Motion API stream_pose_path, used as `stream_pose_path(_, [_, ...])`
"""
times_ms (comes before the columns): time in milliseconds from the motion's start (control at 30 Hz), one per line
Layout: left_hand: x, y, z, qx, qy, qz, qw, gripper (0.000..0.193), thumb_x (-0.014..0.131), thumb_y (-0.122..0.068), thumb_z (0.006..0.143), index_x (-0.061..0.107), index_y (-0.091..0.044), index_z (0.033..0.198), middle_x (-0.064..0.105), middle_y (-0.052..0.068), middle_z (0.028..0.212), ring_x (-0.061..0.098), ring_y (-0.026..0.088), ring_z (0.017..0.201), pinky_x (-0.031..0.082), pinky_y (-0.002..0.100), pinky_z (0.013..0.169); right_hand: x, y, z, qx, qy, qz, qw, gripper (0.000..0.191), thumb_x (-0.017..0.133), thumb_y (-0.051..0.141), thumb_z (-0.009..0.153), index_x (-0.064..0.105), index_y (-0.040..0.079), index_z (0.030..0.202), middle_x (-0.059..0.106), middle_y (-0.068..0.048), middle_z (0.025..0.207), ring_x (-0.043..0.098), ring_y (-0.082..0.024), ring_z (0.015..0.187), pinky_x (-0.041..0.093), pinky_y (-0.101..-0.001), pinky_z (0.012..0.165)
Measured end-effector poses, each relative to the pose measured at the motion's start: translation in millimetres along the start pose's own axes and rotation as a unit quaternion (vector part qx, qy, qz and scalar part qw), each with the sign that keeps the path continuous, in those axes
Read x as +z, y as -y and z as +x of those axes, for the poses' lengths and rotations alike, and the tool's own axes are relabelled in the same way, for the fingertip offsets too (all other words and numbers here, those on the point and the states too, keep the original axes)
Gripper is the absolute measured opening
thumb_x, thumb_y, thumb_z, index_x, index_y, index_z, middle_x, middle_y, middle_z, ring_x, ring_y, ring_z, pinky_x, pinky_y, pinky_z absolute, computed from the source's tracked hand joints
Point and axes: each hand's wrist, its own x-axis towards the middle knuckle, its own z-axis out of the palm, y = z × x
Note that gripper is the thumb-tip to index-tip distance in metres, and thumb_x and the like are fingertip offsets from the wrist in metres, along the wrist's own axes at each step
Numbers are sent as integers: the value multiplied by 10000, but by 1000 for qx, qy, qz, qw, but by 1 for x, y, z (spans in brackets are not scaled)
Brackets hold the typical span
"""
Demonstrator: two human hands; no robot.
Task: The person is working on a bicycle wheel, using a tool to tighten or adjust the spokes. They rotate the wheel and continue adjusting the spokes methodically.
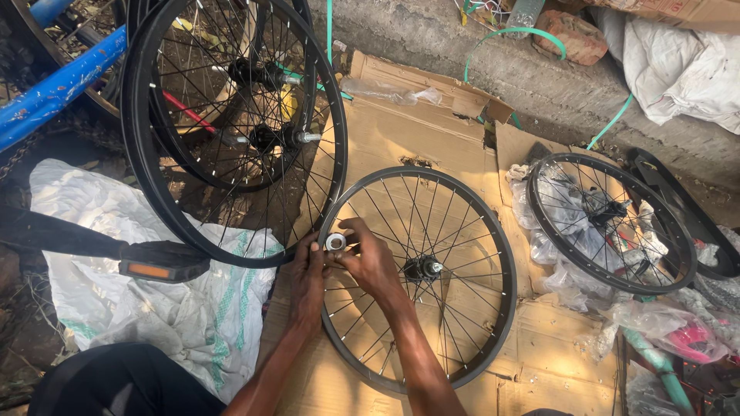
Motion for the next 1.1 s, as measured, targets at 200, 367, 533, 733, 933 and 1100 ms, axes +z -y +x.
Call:
stream_pose_path(200, [-2,-2,-3,26,9,-10,1000,446,445,-473,1036,599,-189,1344,671,-3,1183,600,119,1048,492,346,884,2,6,4,98,69,-114,986,395,792,287,837,674,74,1147,761,-177,934,747,-334,875,553,-470,797])
stream_pose_path(367, [-1,3,-3,34,21,-58,998,428,431,-465,1051,600,-168,1308,691,-4,1169,629,125,1060,492,331,913,-1,-5,-2,-84,-3,47,995,371,747,275,860,700,46,1148,769,-171,1060,753,-322,964,577,-444,822])
stream_pose_path(533, [-2,3,-3,23,2,-19,1000,425,422,-428,1064,606,-154,1332,658,-17,1167,565,104,1021,451,320,865,6,0,3,79,34,-158,984,297,763,298,905,749,92,1118,789,-165,995,757,-311,908,560,-433,833])
stream_pose_path(733, [1,3,-3,31,5,-52,998,414,417,-431,1080,602,-156,1326,671,28,1142,599,144,1006,468,352,888,-1,2,-1,-5,10,80,997,455,734,284,770,631,60,1152,761,-160,993,761,-293,925,583,-425,764])
stream_pose_path(933, [-1,2,-4,-9,-12,-31,999,409,399,-423,1061,594,-168,1313,658,3,1193,587,125,1058,452,366,899,4,5,0,111,63,-144,981,382,764,323,874,718,104,1183,794,-183,1012,748,-315,948,551,-421,840])
stream_pose_path(1100, [0,2,-3,0,-12,-34,999,396,401,-426,1061,607,-173,1287,673,2,1179,603,138,1062,456,357,897,-6,6,-7,27,31,84,996,433,717,247,807,617,61,1185,738,-154,1038,738,-313,961,599,-445,755])
